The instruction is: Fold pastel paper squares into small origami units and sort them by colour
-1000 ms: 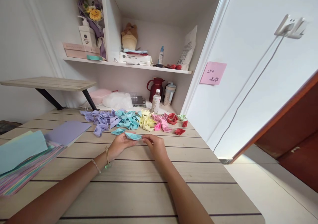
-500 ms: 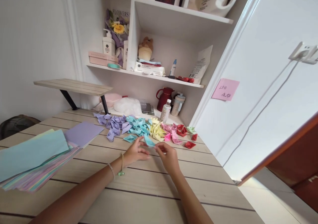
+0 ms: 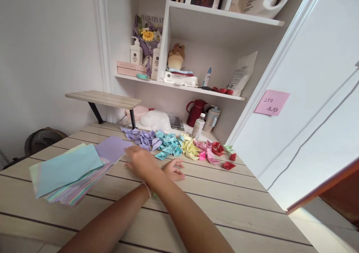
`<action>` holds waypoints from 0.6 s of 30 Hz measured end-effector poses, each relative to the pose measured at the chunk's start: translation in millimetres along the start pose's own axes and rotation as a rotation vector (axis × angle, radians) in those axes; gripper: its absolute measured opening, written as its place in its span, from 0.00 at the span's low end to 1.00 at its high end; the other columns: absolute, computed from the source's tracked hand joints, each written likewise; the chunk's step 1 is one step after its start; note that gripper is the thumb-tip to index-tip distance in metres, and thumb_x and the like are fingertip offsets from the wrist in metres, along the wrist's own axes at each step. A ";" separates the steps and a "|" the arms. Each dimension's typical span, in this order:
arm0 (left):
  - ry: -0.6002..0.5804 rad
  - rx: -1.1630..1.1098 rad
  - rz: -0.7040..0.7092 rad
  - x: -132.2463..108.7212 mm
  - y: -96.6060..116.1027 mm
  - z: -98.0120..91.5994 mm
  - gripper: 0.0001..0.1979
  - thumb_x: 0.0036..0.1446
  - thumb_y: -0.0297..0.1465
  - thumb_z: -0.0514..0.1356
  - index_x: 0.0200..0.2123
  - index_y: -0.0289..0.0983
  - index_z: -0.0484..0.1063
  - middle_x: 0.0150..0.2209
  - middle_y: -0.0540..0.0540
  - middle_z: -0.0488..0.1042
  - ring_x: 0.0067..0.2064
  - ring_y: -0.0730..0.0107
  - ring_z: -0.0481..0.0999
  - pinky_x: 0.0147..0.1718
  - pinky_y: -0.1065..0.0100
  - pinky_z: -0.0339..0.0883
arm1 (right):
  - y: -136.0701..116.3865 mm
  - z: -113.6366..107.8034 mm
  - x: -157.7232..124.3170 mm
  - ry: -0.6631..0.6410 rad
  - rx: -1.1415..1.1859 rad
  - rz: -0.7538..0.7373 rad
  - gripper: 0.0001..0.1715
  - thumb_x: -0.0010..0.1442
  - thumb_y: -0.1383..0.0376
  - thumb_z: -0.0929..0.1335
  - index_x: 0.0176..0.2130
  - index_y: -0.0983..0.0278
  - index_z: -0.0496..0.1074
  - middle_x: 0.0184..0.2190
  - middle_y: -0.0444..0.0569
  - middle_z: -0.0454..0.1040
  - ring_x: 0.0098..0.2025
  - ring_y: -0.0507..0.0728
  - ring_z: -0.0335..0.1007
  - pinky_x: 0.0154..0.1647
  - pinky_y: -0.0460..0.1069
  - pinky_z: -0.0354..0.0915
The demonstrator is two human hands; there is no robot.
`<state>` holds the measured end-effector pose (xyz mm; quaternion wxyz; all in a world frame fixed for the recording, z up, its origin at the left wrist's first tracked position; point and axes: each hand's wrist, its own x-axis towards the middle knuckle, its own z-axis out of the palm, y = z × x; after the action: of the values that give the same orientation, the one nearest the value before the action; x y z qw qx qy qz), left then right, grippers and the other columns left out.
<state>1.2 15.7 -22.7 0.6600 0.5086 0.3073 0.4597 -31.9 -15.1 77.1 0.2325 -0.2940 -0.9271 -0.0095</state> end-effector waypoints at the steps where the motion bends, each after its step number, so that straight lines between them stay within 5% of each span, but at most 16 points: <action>1: -0.006 0.056 0.019 -1.7 -0.5 -0.1 0.33 0.28 0.24 0.71 0.43 0.37 0.66 0.41 0.42 0.67 0.31 0.71 0.72 0.33 0.63 0.68 | -13.4 10.6 12.1 -0.027 -0.003 -0.121 0.24 0.55 0.65 0.66 0.52 0.64 0.62 0.50 0.53 0.68 0.52 0.57 0.62 0.50 0.49 0.60; 4: -0.039 0.185 0.072 -5.6 -3.1 -0.4 0.33 0.32 0.24 0.70 0.46 0.36 0.64 0.41 0.42 0.68 0.31 0.74 0.72 0.33 0.66 0.67 | -43.9 38.3 44.1 -0.051 -0.102 -0.346 0.14 0.60 0.69 0.61 0.47 0.64 0.65 0.49 0.51 0.69 0.49 0.54 0.64 0.47 0.48 0.61; 7: -0.050 0.224 0.095 -4.3 -7.4 -2.0 0.34 0.34 0.26 0.69 0.48 0.37 0.63 0.39 0.43 0.69 0.31 0.75 0.71 0.32 0.68 0.66 | -59.7 53.9 61.7 -0.120 -0.237 -0.480 0.11 0.60 0.73 0.59 0.34 0.64 0.69 0.35 0.47 0.75 0.37 0.52 0.69 0.37 0.46 0.64; 11: -0.051 0.253 0.092 0.7 -10.7 -4.5 0.34 0.34 0.26 0.69 0.48 0.37 0.62 0.38 0.44 0.68 0.30 0.75 0.70 0.31 0.69 0.66 | -58.1 50.9 56.1 -0.125 -0.270 -0.399 0.10 0.57 0.72 0.63 0.26 0.63 0.68 0.27 0.44 0.75 0.29 0.52 0.69 0.27 0.45 0.61; 18: -0.020 0.262 0.071 1.6 -5.9 -0.1 0.32 0.32 0.26 0.69 0.45 0.39 0.63 0.36 0.44 0.69 0.30 0.69 0.72 0.28 0.67 0.65 | -15.5 17.4 17.5 0.104 -0.052 -0.112 0.05 0.54 0.68 0.66 0.33 0.61 0.72 0.33 0.46 0.75 0.40 0.54 0.69 0.37 0.45 0.60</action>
<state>3.4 16.9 -28.3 0.5742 0.6056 0.3399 0.4336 -60.4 -15.8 71.0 0.2718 -0.2465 -0.9282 -0.0619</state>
